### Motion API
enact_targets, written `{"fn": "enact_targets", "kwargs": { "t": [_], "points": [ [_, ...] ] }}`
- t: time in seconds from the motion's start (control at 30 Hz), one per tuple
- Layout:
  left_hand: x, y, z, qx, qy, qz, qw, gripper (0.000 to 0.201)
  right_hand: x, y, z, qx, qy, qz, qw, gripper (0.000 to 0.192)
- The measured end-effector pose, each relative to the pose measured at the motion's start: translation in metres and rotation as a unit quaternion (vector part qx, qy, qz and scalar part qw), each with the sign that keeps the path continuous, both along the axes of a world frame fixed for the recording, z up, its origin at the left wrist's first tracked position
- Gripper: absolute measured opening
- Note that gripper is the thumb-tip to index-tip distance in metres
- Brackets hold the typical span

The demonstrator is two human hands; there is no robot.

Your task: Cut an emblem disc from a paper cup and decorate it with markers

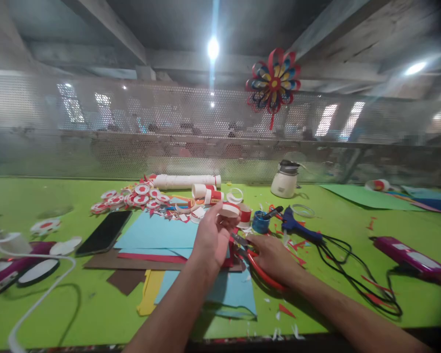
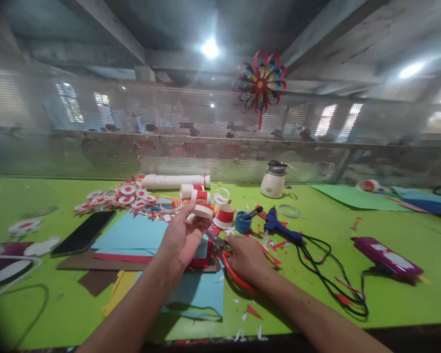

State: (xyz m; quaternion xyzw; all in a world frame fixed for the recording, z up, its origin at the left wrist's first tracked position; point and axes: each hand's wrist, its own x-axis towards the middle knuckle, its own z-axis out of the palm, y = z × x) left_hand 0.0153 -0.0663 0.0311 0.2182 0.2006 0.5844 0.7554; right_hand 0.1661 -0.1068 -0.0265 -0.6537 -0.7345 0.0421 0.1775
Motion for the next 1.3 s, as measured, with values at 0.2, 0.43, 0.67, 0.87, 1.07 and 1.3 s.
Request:
{"fn": "enact_targets", "kwargs": {
  "t": [0.2, 0.43, 0.67, 0.87, 1.07, 1.3],
  "points": [
    [-0.011, -0.027, 0.032, 0.117, 0.057, -0.057, 0.99, 0.033, -0.001, -0.001, 0.004, -0.015, 0.009, 0.007, 1.0, 0.017],
    [-0.038, -0.013, 0.015, 0.074, 0.08, -0.083, 0.991, 0.015, 0.001, -0.002, 0.005, -0.016, 0.057, 0.019, 0.998, 0.023],
    [-0.03, -0.008, 0.004, 0.098, 0.132, -0.124, 0.979, 0.039, 0.005, 0.005, 0.001, 0.028, 0.077, -0.024, 0.996, 0.022],
    [-0.031, 0.0, 0.003, 0.16, 0.17, -0.092, 0.968, 0.041, 0.001, 0.005, 0.0, 0.052, 0.065, -0.02, 0.996, 0.023],
    [-0.03, 0.025, -0.005, 0.147, 0.161, -0.023, 0.976, 0.033, -0.004, 0.001, 0.0, 0.067, 0.057, 0.013, 0.996, 0.027],
    [-0.017, 0.035, -0.004, 0.166, 0.129, -0.038, 0.977, 0.026, 0.008, 0.008, 0.002, 0.069, 0.092, -0.002, 0.993, 0.032]
  ]
}}
